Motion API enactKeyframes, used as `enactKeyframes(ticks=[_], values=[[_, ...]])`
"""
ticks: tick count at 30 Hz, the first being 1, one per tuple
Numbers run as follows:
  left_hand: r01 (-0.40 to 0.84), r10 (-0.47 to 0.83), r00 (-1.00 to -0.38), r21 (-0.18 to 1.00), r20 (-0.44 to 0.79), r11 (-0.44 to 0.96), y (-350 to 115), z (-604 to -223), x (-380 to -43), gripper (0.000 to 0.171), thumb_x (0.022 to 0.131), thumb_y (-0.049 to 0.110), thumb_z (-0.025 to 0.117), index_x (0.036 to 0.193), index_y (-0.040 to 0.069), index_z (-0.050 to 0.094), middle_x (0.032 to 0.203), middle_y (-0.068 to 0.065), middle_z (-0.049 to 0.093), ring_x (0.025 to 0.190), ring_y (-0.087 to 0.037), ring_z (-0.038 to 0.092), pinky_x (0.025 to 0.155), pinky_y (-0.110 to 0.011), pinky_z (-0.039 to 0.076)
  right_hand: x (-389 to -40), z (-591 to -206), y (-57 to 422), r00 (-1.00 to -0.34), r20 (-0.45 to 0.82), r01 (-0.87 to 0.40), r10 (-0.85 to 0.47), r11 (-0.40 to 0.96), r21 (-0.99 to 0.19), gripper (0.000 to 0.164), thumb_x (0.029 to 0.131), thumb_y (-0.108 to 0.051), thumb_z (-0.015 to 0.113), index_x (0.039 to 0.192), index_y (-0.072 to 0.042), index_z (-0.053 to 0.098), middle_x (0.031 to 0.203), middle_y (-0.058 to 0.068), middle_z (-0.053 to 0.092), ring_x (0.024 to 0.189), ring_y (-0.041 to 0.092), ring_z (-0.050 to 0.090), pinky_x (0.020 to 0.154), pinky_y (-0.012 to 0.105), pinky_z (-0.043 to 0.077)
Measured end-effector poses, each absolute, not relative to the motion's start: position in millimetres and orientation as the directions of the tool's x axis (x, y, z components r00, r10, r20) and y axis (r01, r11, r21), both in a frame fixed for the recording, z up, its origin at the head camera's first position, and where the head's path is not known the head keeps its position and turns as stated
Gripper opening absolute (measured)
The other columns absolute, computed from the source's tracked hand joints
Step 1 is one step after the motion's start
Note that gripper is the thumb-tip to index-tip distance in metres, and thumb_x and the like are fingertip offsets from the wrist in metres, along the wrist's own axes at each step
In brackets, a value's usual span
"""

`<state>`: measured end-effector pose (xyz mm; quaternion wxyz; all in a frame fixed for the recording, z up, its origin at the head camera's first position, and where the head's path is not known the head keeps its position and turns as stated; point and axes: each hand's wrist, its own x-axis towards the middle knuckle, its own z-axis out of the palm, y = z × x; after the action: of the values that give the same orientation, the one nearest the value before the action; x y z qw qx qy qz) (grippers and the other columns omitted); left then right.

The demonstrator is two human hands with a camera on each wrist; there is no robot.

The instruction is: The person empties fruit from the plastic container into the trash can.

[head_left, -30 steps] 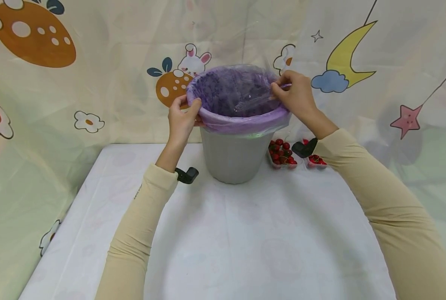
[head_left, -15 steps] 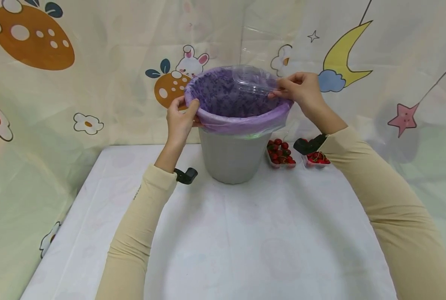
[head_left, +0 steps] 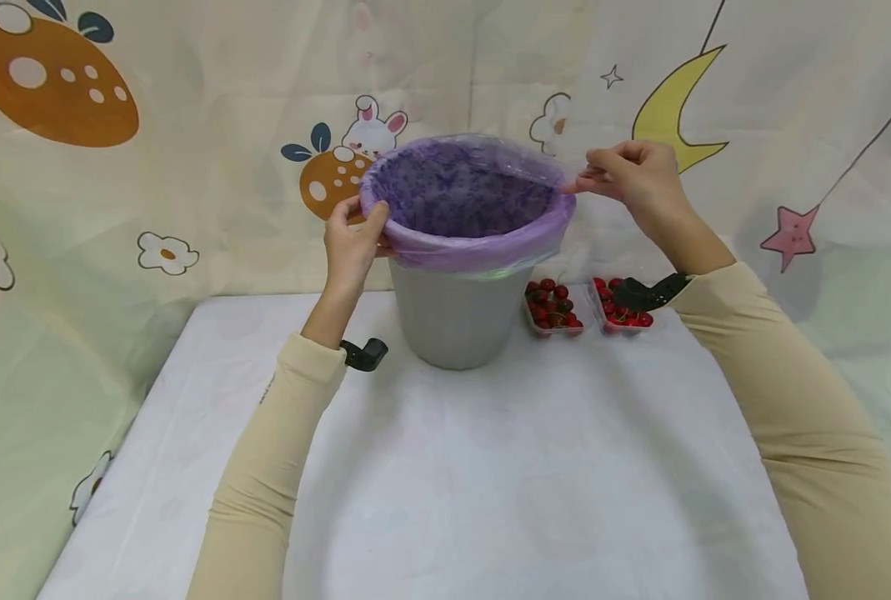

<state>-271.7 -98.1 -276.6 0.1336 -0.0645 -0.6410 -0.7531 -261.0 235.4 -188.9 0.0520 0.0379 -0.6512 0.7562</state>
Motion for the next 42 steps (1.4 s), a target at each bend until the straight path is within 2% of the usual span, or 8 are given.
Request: enactKeyframes(ticks=[15, 18, 25, 29, 32, 36, 39, 42], values=[[0.275, -0.129, -0.958, 0.950, 0.257, -0.145, -101.5, -284.7, -273.9, 0.048, 0.093, 0.019, 0.061, 0.132, -0.006, 0.047, 0.109, -0.007, 0.047, 0.055, -0.006, 0.058, 0.053, -0.021, 0.058, -237.4, -204.2, 287.0, -0.991, 0.106, -0.119, 0.077, -0.187, -0.975, 0.017, 0.085, -0.006, 0.074, 0.083, 0.008, 0.064, 0.081, 0.013, 0.066, 0.071, 0.024, 0.073, 0.075, 0.026, 0.059], [0.280, -0.129, -0.956, 0.948, 0.262, -0.150, -101.4, -285.4, -273.6, 0.048, 0.092, 0.018, 0.061, 0.131, -0.007, 0.047, 0.109, -0.007, 0.047, 0.055, -0.006, 0.057, 0.053, -0.021, 0.058, -229.1, -212.9, 298.1, -0.992, 0.090, -0.102, 0.088, -0.139, -0.985, 0.017, 0.086, -0.010, 0.073, 0.086, 0.006, 0.066, 0.082, 0.011, 0.067, 0.073, 0.022, 0.073, 0.076, 0.023, 0.058], [0.267, -0.130, -0.960, 0.952, 0.248, -0.148, -100.3, -287.9, -272.4, 0.048, 0.093, 0.019, 0.061, 0.131, -0.006, 0.047, 0.110, -0.006, 0.047, 0.056, -0.007, 0.055, 0.053, -0.021, 0.058, -202.3, -245.4, 318.1, -0.994, 0.069, -0.064, 0.089, 0.062, -0.996, 0.026, 0.088, -0.025, 0.072, 0.097, 0.000, 0.068, 0.092, 0.004, 0.065, 0.079, 0.014, 0.073, 0.091, 0.016, 0.051], [0.276, -0.125, -0.958, 0.951, 0.259, -0.144, -98.4, -287.7, -273.9, 0.048, 0.093, 0.020, 0.061, 0.131, -0.006, 0.047, 0.110, -0.006, 0.047, 0.057, -0.007, 0.055, 0.053, -0.021, 0.058, -189.1, -262.0, 327.2, -0.991, 0.090, -0.077, 0.102, 0.121, -0.990, 0.023, 0.089, -0.024, 0.070, 0.096, -0.002, 0.068, 0.093, 0.003, 0.066, 0.076, 0.014, 0.073, 0.076, 0.015, 0.056], [0.286, -0.122, -0.955, 0.946, 0.269, -0.151, -97.1, -286.1, -274.8, 0.049, 0.092, 0.019, 0.061, 0.131, -0.006, 0.047, 0.110, -0.006, 0.047, 0.056, -0.007, 0.055, 0.053, -0.021, 0.058, -179.1, -273.6, 334.1, -0.987, 0.108, -0.074, 0.121, 0.261, -0.963, 0.019, 0.092, -0.028, 0.066, 0.097, -0.010, 0.070, 0.091, -0.005, 0.069, 0.076, 0.010, 0.073, 0.073, 0.013, 0.056], [0.293, -0.124, -0.954, 0.942, 0.275, -0.163, -96.1, -283.8, -274.5, 0.049, 0.092, 0.018, 0.061, 0.131, -0.007, 0.046, 0.109, -0.007, 0.047, 0.055, -0.007, 0.055, 0.052, -0.021, 0.058, -165.9, -291.6, 341.0, -0.983, 0.130, -0.065, 0.128, 0.417, -0.907, 0.021, 0.096, -0.030, 0.061, 0.099, -0.012, 0.071, 0.089, -0.014, 0.070, 0.076, 0.004, 0.072, 0.075, 0.009, 0.054], [0.298, -0.129, -0.952, 0.939, 0.279, -0.169, -95.6, -282.6, -274.3, 0.048, 0.092, 0.018, 0.061, 0.131, -0.007, 0.046, 0.109, -0.007, 0.047, 0.054, -0.007, 0.055, 0.052, -0.021, 0.058, -156.1, -306.8, 344.1, -0.985, 0.134, -0.077, 0.109, 0.419, -0.905, 0.021, 0.097, -0.026, 0.060, 0.099, -0.008, 0.070, 0.087, -0.013, 0.071, 0.075, 0.004, 0.072, 0.075, 0.010, 0.054], [0.311, -0.131, -0.948, 0.935, 0.291, -0.173, -95.3, -281.3, -274.3, 0.048, 0.093, 0.019, 0.061, 0.130, -0.007, 0.046, 0.108, -0.006, 0.047, 0.054, -0.007, 0.054, 0.051, -0.022, 0.058, -146.0, -322.1, 346.6, -0.990, 0.123, -0.094, 0.064, 0.337, -0.937, 0.018, 0.097, -0.019, 0.060, 0.098, -0.004, 0.069, 0.088, -0.008, 0.072, 0.074, 0.008, 0.072, 0.074, 0.012, 0.055]])
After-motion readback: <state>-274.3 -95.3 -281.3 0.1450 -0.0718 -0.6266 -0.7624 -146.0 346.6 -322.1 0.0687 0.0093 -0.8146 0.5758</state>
